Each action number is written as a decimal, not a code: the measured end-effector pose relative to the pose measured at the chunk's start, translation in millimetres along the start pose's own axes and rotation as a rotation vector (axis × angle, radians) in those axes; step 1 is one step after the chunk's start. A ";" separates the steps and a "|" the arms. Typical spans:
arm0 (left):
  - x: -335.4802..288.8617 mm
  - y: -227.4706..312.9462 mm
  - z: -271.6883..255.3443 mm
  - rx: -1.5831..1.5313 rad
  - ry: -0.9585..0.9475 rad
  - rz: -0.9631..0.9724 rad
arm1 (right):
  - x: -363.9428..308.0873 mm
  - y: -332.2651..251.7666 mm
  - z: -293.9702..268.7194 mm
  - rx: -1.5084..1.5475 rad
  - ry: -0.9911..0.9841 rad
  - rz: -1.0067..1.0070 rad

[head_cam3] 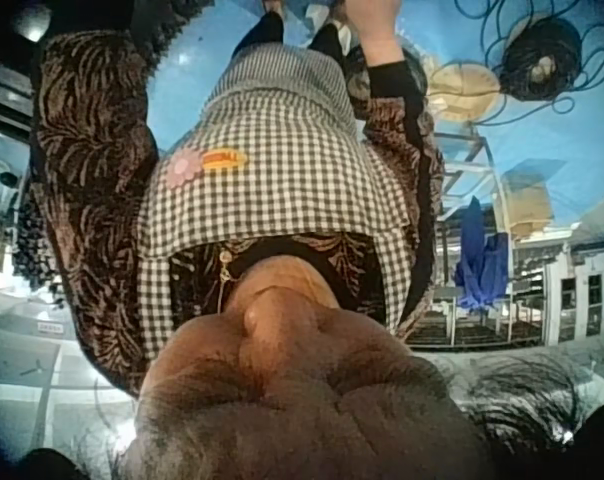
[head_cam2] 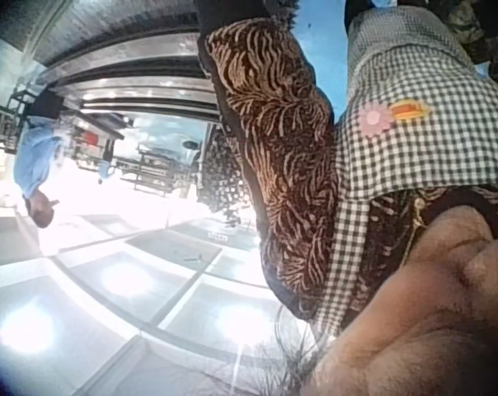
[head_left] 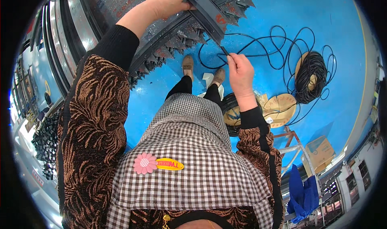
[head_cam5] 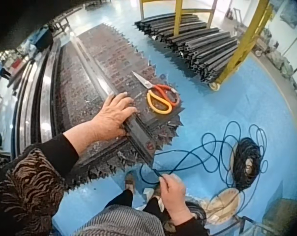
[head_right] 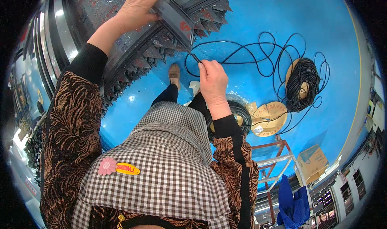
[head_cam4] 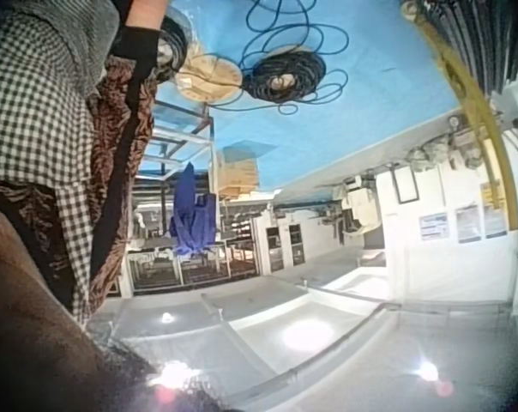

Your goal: Gathering, aligning, and trimming thin metal fabrication components on a work table.

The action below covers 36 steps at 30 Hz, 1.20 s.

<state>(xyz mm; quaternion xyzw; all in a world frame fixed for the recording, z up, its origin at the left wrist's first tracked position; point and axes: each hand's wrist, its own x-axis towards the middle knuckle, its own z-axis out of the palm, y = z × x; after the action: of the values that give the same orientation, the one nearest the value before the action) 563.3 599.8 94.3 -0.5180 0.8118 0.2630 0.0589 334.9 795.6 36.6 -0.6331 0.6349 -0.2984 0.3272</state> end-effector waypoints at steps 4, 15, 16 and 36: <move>1.0 -0.4 2.9 -0.001 0.001 0.000 | 1.6 0.0 1.3 -0.184 0.067 -0.109; 2.6 -0.5 3.3 0.008 0.016 -0.004 | 6.2 -3.0 -0.4 -0.232 0.053 -0.184; 2.9 -0.3 3.5 0.010 0.017 -0.005 | 5.8 -3.0 -0.6 -0.225 0.050 -0.184; 0.4 -5.6 7.4 0.076 0.103 0.056 | 10.4 -6.2 -3.4 -0.080 0.038 -0.159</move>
<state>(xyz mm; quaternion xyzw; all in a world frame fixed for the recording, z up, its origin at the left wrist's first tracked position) 566.7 601.3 85.8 -0.5054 0.8373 0.2067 0.0294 336.1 785.0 43.2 -0.6885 0.6001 -0.3097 0.2646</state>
